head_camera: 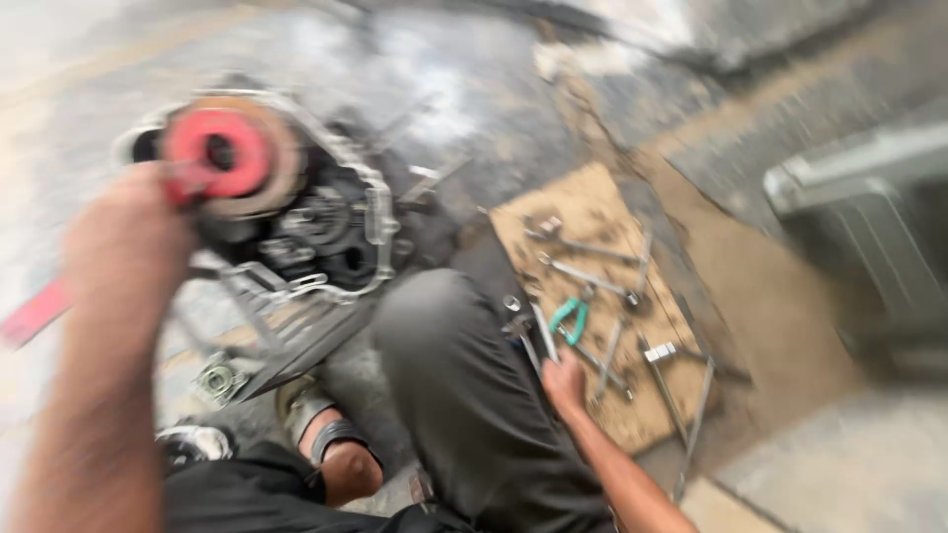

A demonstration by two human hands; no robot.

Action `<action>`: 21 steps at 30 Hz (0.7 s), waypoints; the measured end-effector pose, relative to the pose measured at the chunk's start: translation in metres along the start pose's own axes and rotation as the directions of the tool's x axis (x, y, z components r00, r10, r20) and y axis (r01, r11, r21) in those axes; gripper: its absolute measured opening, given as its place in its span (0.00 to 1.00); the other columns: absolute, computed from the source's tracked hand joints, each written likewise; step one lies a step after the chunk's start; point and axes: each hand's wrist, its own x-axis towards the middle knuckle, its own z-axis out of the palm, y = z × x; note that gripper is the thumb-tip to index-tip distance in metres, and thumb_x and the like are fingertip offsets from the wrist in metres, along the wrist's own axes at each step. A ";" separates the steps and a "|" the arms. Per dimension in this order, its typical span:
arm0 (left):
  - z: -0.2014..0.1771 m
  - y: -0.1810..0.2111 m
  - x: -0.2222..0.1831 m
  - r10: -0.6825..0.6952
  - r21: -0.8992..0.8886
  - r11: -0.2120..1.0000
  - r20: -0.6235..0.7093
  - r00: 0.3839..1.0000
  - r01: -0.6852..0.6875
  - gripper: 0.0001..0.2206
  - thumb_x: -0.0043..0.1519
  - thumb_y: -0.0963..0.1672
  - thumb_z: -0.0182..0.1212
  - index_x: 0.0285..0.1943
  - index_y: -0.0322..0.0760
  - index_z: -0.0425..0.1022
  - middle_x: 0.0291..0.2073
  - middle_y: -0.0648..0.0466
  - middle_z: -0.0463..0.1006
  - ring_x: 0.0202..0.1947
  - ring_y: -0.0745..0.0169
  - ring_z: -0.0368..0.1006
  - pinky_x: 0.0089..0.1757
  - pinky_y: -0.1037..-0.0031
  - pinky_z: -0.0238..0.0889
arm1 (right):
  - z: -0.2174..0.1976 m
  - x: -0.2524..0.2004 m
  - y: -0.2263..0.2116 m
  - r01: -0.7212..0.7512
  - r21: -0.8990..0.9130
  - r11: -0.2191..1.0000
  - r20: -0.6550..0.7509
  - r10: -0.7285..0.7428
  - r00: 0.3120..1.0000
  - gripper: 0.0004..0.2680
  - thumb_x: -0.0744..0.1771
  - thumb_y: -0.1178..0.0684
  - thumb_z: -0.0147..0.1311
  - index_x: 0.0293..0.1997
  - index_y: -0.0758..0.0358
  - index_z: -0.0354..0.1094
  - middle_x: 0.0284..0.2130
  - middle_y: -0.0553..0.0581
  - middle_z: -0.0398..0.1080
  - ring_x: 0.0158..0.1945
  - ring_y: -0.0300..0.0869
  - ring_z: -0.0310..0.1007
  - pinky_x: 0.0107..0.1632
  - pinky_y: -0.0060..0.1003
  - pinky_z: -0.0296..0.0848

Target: Disassembling and inspecting components of a motorcycle engine crankcase.

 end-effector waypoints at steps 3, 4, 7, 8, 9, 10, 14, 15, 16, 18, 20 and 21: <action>0.007 -0.004 0.004 -0.026 0.141 0.990 0.026 0.999 0.023 0.04 0.68 0.40 0.53 0.48 0.33 0.71 0.37 0.38 0.81 0.36 0.36 0.80 0.38 0.50 0.73 | -0.017 0.007 0.014 0.075 0.057 0.996 -0.062 -0.071 0.996 0.09 0.62 0.53 0.56 0.39 0.67 0.74 0.25 0.68 0.73 0.31 0.56 0.75 0.37 0.52 0.71; 0.006 -0.002 0.005 -0.003 0.110 0.994 0.011 1.000 0.002 0.04 0.67 0.40 0.52 0.47 0.33 0.71 0.37 0.38 0.81 0.36 0.36 0.80 0.37 0.51 0.73 | -0.023 0.017 0.014 0.092 0.193 0.977 -0.023 -0.089 0.996 0.08 0.65 0.53 0.56 0.41 0.66 0.75 0.27 0.62 0.75 0.32 0.49 0.73 0.38 0.47 0.71; 0.008 0.003 0.008 -0.002 0.090 0.996 -0.016 1.000 0.004 0.04 0.66 0.40 0.51 0.46 0.34 0.70 0.37 0.39 0.81 0.36 0.37 0.80 0.36 0.52 0.74 | -0.089 0.028 -0.076 0.089 0.337 0.937 0.025 -0.103 0.994 0.07 0.69 0.54 0.53 0.43 0.66 0.75 0.28 0.57 0.74 0.31 0.42 0.70 0.35 0.40 0.70; 0.007 0.005 0.011 -0.005 0.108 0.994 -0.017 1.000 0.007 0.04 0.66 0.40 0.52 0.46 0.34 0.70 0.37 0.40 0.81 0.36 0.38 0.81 0.36 0.52 0.74 | -0.116 0.028 -0.122 0.059 0.361 0.931 0.029 -0.075 0.997 0.07 0.70 0.55 0.51 0.44 0.67 0.74 0.27 0.58 0.73 0.28 0.41 0.68 0.32 0.38 0.68; 0.007 0.005 0.009 -0.021 0.105 0.994 -0.025 0.999 0.024 0.04 0.66 0.40 0.52 0.46 0.34 0.70 0.37 0.40 0.81 0.36 0.38 0.81 0.36 0.52 0.74 | -0.141 0.036 -0.167 0.073 0.354 0.932 0.033 -0.091 0.995 0.07 0.70 0.55 0.51 0.44 0.67 0.74 0.27 0.58 0.73 0.28 0.41 0.68 0.32 0.38 0.68; 0.006 0.005 0.008 -0.012 0.100 0.995 -0.010 1.000 0.013 0.04 0.66 0.40 0.52 0.46 0.35 0.71 0.36 0.41 0.81 0.35 0.40 0.81 0.35 0.54 0.75 | -0.165 0.043 -0.212 0.205 0.356 0.912 0.014 -0.225 0.974 0.07 0.70 0.56 0.49 0.42 0.67 0.73 0.26 0.55 0.74 0.28 0.39 0.71 0.32 0.34 0.70; 0.010 0.008 0.009 0.026 0.066 0.998 -0.045 0.999 -0.023 0.04 0.65 0.41 0.52 0.44 0.35 0.71 0.34 0.44 0.81 0.35 0.44 0.82 0.34 0.56 0.76 | -0.225 0.059 -0.345 0.318 0.376 0.870 0.010 -0.347 0.938 0.07 0.71 0.58 0.48 0.47 0.68 0.73 0.29 0.54 0.75 0.27 0.38 0.69 0.29 0.33 0.66; 0.009 0.009 0.010 0.019 0.062 0.998 -0.057 0.998 -0.015 0.04 0.65 0.41 0.52 0.44 0.35 0.71 0.34 0.44 0.81 0.35 0.44 0.82 0.34 0.56 0.76 | -0.230 0.054 -0.374 0.332 0.373 0.867 0.007 -0.360 0.933 0.07 0.71 0.58 0.48 0.47 0.68 0.73 0.29 0.54 0.75 0.27 0.38 0.69 0.29 0.33 0.66; 0.007 0.010 0.011 0.018 0.055 0.998 -0.048 0.999 -0.015 0.04 0.65 0.41 0.53 0.44 0.36 0.71 0.34 0.44 0.81 0.35 0.44 0.82 0.34 0.56 0.76 | -0.235 0.049 -0.403 0.438 0.304 0.846 0.099 -0.486 0.869 0.09 0.71 0.57 0.48 0.52 0.67 0.74 0.27 0.54 0.74 0.27 0.38 0.67 0.30 0.33 0.66; 0.002 0.009 0.008 0.009 0.053 0.999 -0.040 0.999 -0.006 0.04 0.65 0.41 0.53 0.44 0.36 0.71 0.34 0.45 0.81 0.35 0.45 0.82 0.34 0.57 0.76 | -0.229 0.037 -0.450 0.548 0.248 0.799 0.204 -0.596 0.777 0.11 0.71 0.57 0.49 0.56 0.66 0.74 0.26 0.55 0.72 0.27 0.38 0.66 0.30 0.33 0.65; 0.002 0.013 0.010 0.015 0.059 0.998 -0.030 0.999 -0.013 0.04 0.65 0.40 0.54 0.44 0.35 0.71 0.35 0.45 0.81 0.35 0.47 0.83 0.34 0.59 0.77 | -0.216 0.027 -0.484 0.527 0.088 0.845 0.507 -0.494 0.706 0.12 0.69 0.52 0.48 0.56 0.62 0.72 0.23 0.53 0.75 0.26 0.39 0.75 0.31 0.34 0.74; 0.002 0.014 0.010 0.010 0.054 0.999 -0.034 0.999 -0.008 0.04 0.65 0.40 0.54 0.44 0.35 0.71 0.35 0.45 0.81 0.35 0.47 0.83 0.34 0.59 0.77 | -0.208 0.025 -0.492 0.532 0.082 0.842 0.507 -0.495 0.705 0.12 0.69 0.52 0.48 0.56 0.62 0.72 0.23 0.53 0.75 0.26 0.39 0.75 0.31 0.34 0.74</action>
